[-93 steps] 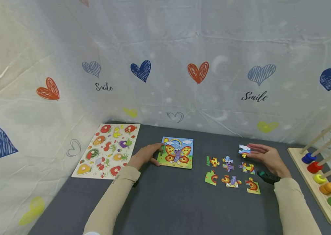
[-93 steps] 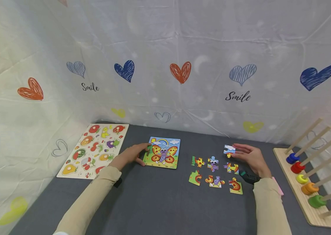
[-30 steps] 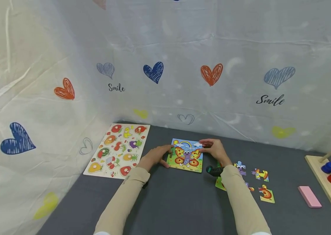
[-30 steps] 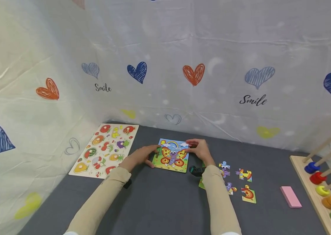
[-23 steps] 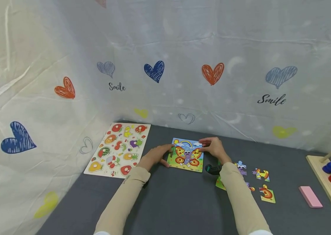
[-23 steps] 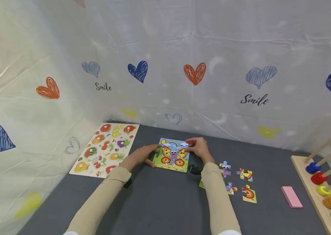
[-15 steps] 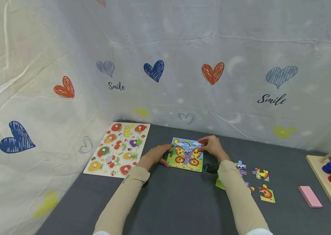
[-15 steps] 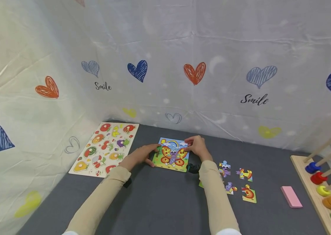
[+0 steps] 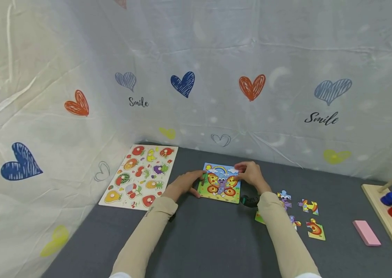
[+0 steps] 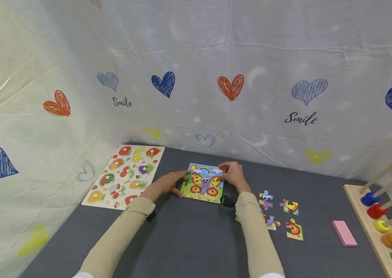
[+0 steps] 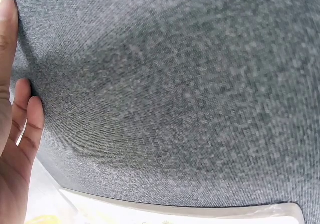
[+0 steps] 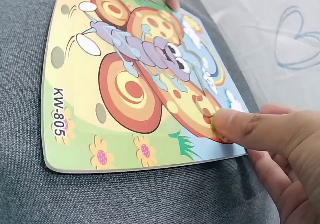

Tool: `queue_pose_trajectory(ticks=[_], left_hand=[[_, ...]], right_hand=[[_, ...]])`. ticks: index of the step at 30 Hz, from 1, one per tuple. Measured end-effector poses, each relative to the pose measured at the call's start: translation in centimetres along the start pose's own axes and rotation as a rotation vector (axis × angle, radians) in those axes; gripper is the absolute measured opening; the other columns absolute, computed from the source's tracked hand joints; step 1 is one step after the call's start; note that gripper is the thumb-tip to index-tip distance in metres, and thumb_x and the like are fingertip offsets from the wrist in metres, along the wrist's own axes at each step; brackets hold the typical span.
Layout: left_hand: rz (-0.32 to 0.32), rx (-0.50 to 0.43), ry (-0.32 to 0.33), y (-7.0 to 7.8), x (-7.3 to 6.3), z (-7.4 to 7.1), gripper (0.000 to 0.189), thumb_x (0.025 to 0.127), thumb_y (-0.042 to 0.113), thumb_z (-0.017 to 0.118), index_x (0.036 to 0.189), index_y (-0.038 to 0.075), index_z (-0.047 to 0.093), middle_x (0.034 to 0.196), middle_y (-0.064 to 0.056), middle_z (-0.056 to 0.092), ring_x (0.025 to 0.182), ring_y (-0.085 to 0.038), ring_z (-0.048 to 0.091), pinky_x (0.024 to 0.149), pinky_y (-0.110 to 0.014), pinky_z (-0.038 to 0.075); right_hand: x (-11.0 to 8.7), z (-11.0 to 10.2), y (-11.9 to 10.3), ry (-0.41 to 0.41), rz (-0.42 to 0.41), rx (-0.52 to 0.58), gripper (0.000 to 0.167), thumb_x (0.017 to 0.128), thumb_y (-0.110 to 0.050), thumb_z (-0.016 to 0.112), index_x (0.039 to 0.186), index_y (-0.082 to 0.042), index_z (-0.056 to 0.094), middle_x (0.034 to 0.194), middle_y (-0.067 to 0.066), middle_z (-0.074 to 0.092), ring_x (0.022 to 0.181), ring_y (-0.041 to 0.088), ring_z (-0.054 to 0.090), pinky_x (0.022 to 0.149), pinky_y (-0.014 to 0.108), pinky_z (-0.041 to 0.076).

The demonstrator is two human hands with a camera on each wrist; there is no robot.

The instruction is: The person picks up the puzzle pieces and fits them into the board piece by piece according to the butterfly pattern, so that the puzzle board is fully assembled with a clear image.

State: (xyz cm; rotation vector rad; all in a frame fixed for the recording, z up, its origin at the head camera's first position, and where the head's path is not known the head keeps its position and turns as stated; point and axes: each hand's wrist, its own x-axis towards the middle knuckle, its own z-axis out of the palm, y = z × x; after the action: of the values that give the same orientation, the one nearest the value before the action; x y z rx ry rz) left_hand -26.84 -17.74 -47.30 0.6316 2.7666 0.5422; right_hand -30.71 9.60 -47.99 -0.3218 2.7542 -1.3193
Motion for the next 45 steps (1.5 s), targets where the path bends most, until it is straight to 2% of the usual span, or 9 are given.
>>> queue_pose_trajectory(ticks=[3, 9, 14, 19, 24, 31, 36, 41, 45], left_hand=[[0.003, 0.010, 0.001, 0.2, 0.3, 0.1, 0.078, 0.070, 0.031, 0.084, 0.137, 0.015, 0.048, 0.137, -0.004, 0.052, 0.131, -0.029, 0.043, 0.103, -0.051, 0.038], [0.009, 0.015, -0.005, 0.5, 0.6, 0.1, 0.087, 0.069, 0.030, 0.084, 0.144, 0.017, 0.042, 0.131, -0.001, 0.056, 0.131, -0.026, 0.043, 0.104, -0.049, 0.038], [0.027, 0.009, -0.004, 0.4, 0.9, 0.2, 0.085, 0.069, 0.030, 0.084, 0.143, 0.016, 0.043, 0.131, -0.002, 0.056, 0.131, -0.026, 0.044, 0.104, -0.048, 0.038], [0.037, -0.002, 0.003, -0.1, 0.7, 0.2, 0.079, 0.069, 0.030, 0.084, 0.138, 0.015, 0.048, 0.134, -0.002, 0.055, 0.131, -0.027, 0.044, 0.103, -0.047, 0.040], [0.028, -0.012, 0.037, -0.8, 0.1, 0.0, 0.078, 0.067, 0.028, 0.085, 0.135, 0.014, 0.049, 0.131, -0.003, 0.057, 0.129, -0.028, 0.046, 0.103, -0.047, 0.040], [-0.004, -0.005, 0.031, -1.2, -0.6, 0.1, 0.092, 0.067, 0.029, 0.086, 0.145, 0.014, 0.041, 0.128, -0.004, 0.058, 0.129, -0.027, 0.046, 0.105, -0.048, 0.037], [0.028, -0.007, 0.033, -1.1, -0.5, 0.4, 0.083, 0.067, 0.029, 0.085, 0.139, 0.014, 0.046, 0.131, -0.004, 0.056, 0.129, -0.028, 0.046, 0.103, -0.050, 0.038], [0.045, -0.003, 0.034, -0.7, -0.2, 0.4, 0.072, 0.067, 0.028, 0.085, 0.128, 0.013, 0.052, 0.131, -0.003, 0.056, 0.127, -0.028, 0.047, 0.102, -0.049, 0.040], [0.055, -0.005, 0.034, -0.3, 0.1, 0.5, 0.069, 0.067, 0.028, 0.085, 0.126, 0.013, 0.052, 0.133, -0.003, 0.055, 0.127, -0.028, 0.047, 0.101, -0.050, 0.040]], right_hand=[[-0.3, -0.3, 0.3, 0.010, -0.017, 0.021, 0.040, 0.075, -0.006, 0.082, 0.112, 0.002, 0.069, 0.094, 0.014, 0.069, 0.081, 0.022, 0.060, 0.070, 0.034, 0.050], [-0.8, -0.7, 0.9, 0.036, -0.062, 0.054, 0.036, 0.075, -0.005, 0.081, 0.109, 0.003, 0.069, 0.095, 0.016, 0.070, 0.082, 0.024, 0.063, 0.070, 0.034, 0.051], [-1.1, -1.2, 1.2, 0.054, -0.084, 0.096, 0.033, 0.077, -0.005, 0.080, 0.108, 0.003, 0.069, 0.097, 0.017, 0.070, 0.085, 0.027, 0.066, 0.072, 0.036, 0.054], [-2.0, -1.8, 1.8, 0.060, -0.085, 0.216, 0.034, 0.084, -0.003, 0.073, 0.115, 0.007, 0.065, 0.108, 0.023, 0.067, 0.094, 0.031, 0.066, 0.079, 0.035, 0.055], [-3.7, -2.4, 2.8, 0.046, -0.055, 0.404, 0.042, 0.087, -0.003, 0.069, 0.125, 0.010, 0.057, 0.120, 0.027, 0.061, 0.104, 0.030, 0.064, 0.083, 0.025, 0.054], [-6.6, -4.0, 4.4, 0.014, -0.086, 0.533, 0.047, 0.089, -0.005, 0.068, 0.129, 0.012, 0.051, 0.127, 0.033, 0.053, 0.106, 0.017, 0.064, 0.083, 0.021, 0.053], [-8.8, -5.4, 5.1, -0.006, -0.066, 0.586, 0.051, 0.090, -0.007, 0.067, 0.133, 0.011, 0.047, 0.131, 0.029, 0.052, 0.110, 0.019, 0.062, 0.086, 0.028, 0.053], [-10.6, -6.2, 5.6, -0.004, -0.084, 0.578, 0.048, 0.089, -0.005, 0.067, 0.130, 0.012, 0.050, 0.123, 0.017, 0.062, 0.108, 0.020, 0.064, 0.083, 0.030, 0.054], [-11.7, -6.5, 6.4, 0.030, -0.131, 0.538, 0.043, 0.088, 0.000, 0.067, 0.127, 0.012, 0.053, 0.121, 0.024, 0.062, 0.107, 0.020, 0.064, 0.079, 0.026, 0.055]])
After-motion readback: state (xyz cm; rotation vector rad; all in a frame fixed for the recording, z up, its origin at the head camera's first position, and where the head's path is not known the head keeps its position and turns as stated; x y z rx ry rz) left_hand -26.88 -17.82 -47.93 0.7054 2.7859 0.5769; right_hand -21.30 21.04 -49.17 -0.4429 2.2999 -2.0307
